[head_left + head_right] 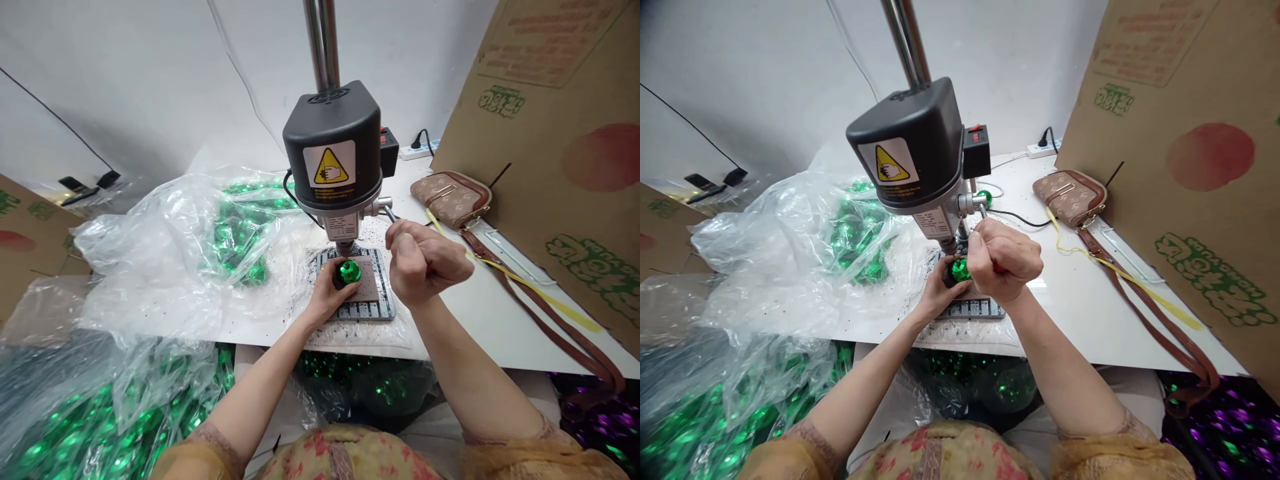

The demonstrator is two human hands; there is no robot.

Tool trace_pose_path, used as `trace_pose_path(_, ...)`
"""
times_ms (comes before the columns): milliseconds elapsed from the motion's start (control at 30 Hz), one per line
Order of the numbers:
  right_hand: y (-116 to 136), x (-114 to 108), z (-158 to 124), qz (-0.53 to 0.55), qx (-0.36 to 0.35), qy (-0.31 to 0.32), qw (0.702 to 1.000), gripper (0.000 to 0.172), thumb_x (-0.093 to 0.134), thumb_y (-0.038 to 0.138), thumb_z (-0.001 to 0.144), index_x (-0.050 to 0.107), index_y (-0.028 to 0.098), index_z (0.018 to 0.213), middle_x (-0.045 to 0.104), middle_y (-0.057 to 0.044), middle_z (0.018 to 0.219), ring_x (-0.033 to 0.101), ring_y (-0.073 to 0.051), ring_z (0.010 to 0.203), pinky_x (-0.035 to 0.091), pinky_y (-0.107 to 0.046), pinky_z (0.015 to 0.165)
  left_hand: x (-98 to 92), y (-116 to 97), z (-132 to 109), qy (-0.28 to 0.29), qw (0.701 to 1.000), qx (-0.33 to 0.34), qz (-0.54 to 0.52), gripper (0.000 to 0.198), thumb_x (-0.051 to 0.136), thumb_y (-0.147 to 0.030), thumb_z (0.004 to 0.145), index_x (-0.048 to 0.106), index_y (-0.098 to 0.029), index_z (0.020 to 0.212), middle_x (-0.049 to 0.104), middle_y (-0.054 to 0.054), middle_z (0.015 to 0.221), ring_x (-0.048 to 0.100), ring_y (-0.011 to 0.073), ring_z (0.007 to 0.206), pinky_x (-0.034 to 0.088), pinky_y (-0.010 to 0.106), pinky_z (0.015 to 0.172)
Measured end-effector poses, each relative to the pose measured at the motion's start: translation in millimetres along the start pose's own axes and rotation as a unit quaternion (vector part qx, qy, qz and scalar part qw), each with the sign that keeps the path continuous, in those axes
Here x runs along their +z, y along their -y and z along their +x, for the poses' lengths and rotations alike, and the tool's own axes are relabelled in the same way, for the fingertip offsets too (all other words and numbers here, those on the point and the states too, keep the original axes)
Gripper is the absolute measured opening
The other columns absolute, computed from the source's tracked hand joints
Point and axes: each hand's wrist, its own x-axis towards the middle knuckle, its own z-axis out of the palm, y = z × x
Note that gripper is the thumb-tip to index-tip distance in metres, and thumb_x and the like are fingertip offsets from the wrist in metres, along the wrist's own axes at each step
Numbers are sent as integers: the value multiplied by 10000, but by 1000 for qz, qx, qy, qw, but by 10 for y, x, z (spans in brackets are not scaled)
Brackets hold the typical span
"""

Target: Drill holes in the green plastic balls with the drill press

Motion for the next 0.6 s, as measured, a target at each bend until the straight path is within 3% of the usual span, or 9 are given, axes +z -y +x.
trace_pose_path(233,118,203,454,-39,189,-27,981,461,586,201,903,283,206,556,250,62,512,306,-49,436,290,-266,450,37,-2,-12,-26,999,-21,-23,560,823,-274,726,534,-216,1202,646,85,1163,631,265,1093,509,443,972)
trace_pose_path(367,84,220,538,-58,197,-13,979,445,583,239,914,302,225,570,273,55,510,298,-75,437,296,-295,450,14,-46,-111,-83,996,-13,-30,502,819,-297,751,545,-218,1164,654,67,1101,651,236,1051,537,409,934)
trace_pose_path(467,61,204,512,-90,176,-3,980,447,565,318,932,286,234,593,275,49,522,322,-89,433,312,-305,444,-61,-112,-379,-83,995,60,3,438,770,-302,819,573,-250,1206,636,80,1177,638,245,1130,536,421,966)
trace_pose_path(600,67,197,496,-140,172,16,975,454,522,417,947,257,247,620,283,45,528,328,-98,426,341,-312,441,-147,-135,-982,19,972,213,96,412,697,-246,884,584,-323,1272,531,110,1402,609,260,1222,569,399,940)
